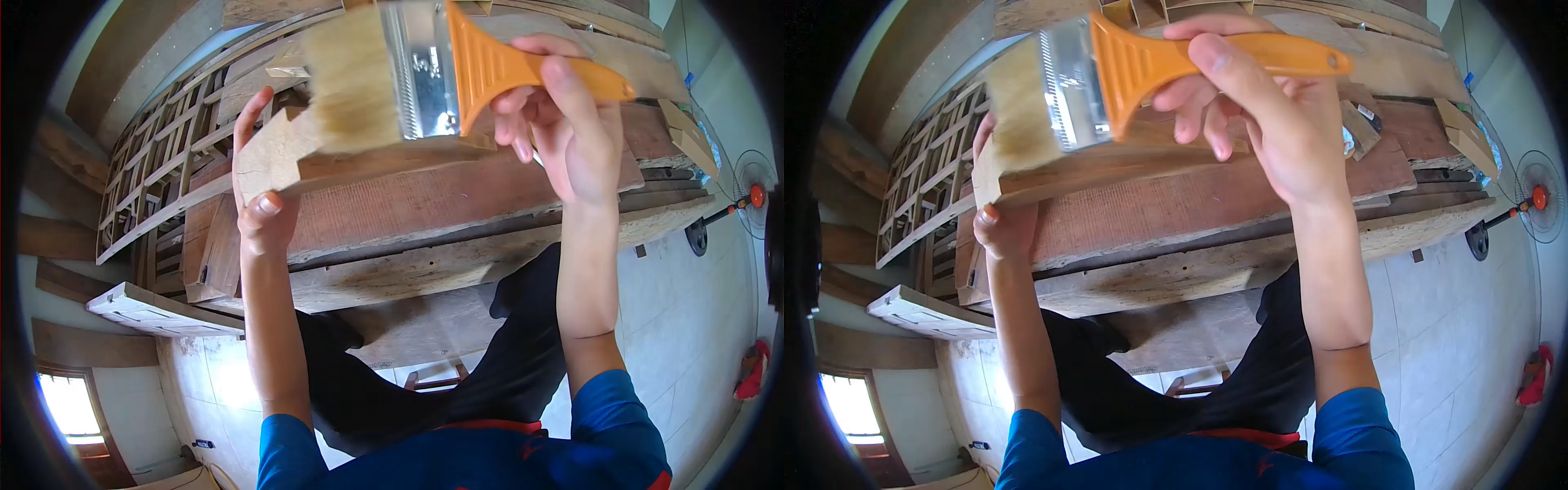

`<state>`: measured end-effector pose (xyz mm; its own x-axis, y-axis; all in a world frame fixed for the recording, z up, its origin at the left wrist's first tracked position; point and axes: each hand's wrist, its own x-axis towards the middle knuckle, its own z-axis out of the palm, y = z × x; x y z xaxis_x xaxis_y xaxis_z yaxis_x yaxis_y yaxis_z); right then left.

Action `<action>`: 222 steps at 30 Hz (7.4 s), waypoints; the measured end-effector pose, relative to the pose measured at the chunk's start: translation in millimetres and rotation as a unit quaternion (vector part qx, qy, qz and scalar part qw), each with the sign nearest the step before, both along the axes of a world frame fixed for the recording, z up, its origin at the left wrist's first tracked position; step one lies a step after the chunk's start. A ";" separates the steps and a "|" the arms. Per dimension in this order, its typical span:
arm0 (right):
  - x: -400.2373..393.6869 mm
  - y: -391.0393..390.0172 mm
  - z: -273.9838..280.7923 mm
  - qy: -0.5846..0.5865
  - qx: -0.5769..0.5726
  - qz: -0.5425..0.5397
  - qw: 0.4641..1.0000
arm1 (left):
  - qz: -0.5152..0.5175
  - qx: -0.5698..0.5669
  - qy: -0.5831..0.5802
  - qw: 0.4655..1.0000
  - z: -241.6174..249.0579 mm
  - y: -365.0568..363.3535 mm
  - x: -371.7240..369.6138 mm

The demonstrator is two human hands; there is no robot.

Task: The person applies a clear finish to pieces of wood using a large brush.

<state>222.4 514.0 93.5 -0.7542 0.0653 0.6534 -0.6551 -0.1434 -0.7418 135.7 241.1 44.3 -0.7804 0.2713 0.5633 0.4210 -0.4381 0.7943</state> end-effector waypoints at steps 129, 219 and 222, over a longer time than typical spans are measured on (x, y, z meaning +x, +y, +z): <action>-24.2 -34.5 -27.7 0.172 0.260 0.005 0.950 | 0.121 0.077 -0.132 0.981 -20.7 4.0 -3.3; -81.1 37.8 -83.0 -0.152 0.301 -0.058 0.940 | 0.177 0.121 -0.113 0.970 -20.3 -14.0 -25.6; -80.0 46.9 -84.0 -0.221 0.344 0.001 0.913 | 0.180 0.127 -0.118 0.968 -16.6 -11.4 -24.3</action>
